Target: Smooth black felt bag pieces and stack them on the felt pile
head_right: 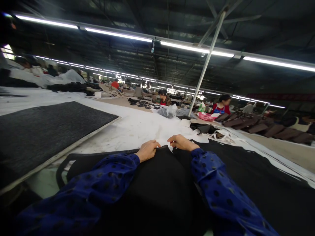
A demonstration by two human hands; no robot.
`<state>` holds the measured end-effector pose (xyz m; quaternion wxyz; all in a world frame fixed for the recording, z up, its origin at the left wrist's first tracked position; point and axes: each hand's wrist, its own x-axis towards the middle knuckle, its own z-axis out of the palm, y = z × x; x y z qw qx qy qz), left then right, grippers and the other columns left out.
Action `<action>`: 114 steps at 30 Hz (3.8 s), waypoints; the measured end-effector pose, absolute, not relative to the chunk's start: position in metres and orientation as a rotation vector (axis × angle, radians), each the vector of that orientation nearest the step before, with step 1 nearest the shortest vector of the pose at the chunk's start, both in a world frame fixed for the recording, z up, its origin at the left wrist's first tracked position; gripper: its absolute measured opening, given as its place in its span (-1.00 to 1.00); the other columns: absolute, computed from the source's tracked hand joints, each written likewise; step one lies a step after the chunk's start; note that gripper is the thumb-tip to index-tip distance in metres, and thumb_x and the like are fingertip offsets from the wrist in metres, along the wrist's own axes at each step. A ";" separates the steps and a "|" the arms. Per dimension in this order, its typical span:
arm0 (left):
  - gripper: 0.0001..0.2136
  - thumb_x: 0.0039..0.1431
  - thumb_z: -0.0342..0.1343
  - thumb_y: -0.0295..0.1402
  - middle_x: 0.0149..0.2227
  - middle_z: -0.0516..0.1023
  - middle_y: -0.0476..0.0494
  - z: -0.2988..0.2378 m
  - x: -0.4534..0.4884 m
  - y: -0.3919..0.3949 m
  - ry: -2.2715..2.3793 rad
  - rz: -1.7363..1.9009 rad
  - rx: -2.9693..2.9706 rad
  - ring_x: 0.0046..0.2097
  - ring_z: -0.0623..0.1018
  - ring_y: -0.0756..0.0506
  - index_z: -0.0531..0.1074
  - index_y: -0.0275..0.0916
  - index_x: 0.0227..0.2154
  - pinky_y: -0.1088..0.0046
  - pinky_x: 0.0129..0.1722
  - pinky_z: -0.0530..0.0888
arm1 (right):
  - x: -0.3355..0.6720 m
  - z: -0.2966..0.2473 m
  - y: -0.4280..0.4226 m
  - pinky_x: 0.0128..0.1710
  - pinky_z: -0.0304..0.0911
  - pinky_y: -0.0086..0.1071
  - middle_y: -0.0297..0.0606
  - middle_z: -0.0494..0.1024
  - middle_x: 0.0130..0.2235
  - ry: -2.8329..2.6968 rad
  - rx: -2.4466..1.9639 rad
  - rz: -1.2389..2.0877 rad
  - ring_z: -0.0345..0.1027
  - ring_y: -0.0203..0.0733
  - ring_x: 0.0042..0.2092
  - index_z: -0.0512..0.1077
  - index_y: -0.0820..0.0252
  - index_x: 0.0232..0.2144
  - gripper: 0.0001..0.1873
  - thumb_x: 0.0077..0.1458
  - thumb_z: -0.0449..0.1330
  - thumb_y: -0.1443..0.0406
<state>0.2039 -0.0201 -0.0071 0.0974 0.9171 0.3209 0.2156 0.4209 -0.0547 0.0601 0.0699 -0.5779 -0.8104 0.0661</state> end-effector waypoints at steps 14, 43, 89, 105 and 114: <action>-0.66 0.05 -0.09 -0.54 -0.16 0.44 -0.08 -0.008 0.204 -0.019 0.920 0.656 2.757 -0.04 0.43 -0.12 0.41 -0.13 -0.15 0.39 -0.06 0.39 | 0.417 0.029 -0.046 -0.25 0.20 -0.42 -0.23 0.54 -0.34 -2.505 -1.622 0.022 0.37 -0.22 -0.30 0.47 0.25 -0.29 -0.80 0.03 0.08 0.42; -0.63 0.08 -0.07 -0.51 -0.15 0.33 -0.21 -0.005 0.205 -0.016 0.755 0.381 2.976 -0.07 0.36 -0.19 0.41 -0.10 -0.06 0.29 -0.09 0.38 | 0.401 0.017 -0.063 -0.42 0.04 -0.43 -0.17 0.44 -0.28 -2.741 -1.630 -0.612 0.22 -0.19 -0.23 0.43 0.21 -0.34 -0.76 0.23 -0.04 0.36; -0.75 0.13 -0.03 -0.53 -0.23 0.48 -0.07 0.009 0.088 -0.014 0.882 0.343 3.113 -0.18 0.44 -0.09 0.51 -0.13 -0.28 0.44 -0.36 0.28 | 0.329 0.047 -0.081 -0.24 0.17 -0.35 -0.10 0.39 -0.19 -2.942 -2.045 -0.218 0.34 -0.15 -0.23 0.05 -0.01 0.24 -0.30 0.07 -0.07 0.52; -0.88 0.10 0.03 -0.52 -0.33 0.45 -0.10 -0.005 0.081 -0.014 0.747 0.531 3.306 -0.25 0.38 -0.08 0.45 -0.24 -0.43 0.37 -0.33 0.24 | 0.317 0.056 -0.072 0.05 0.08 0.03 -0.05 0.22 0.19 -2.804 -2.014 -0.768 0.09 0.19 0.15 0.46 0.09 -0.06 -0.46 -0.05 0.00 0.55; -0.88 0.10 0.03 -0.52 -0.32 0.44 -0.11 -0.008 0.082 -0.013 0.748 0.561 3.272 -0.25 0.38 -0.08 0.45 -0.25 -0.44 0.39 -0.32 0.26 | 0.308 0.030 -0.070 0.01 0.20 -0.34 -0.07 0.40 -0.03 -2.723 -1.767 0.015 0.29 -0.14 -0.01 0.31 0.22 0.10 -0.35 -0.05 -0.11 0.59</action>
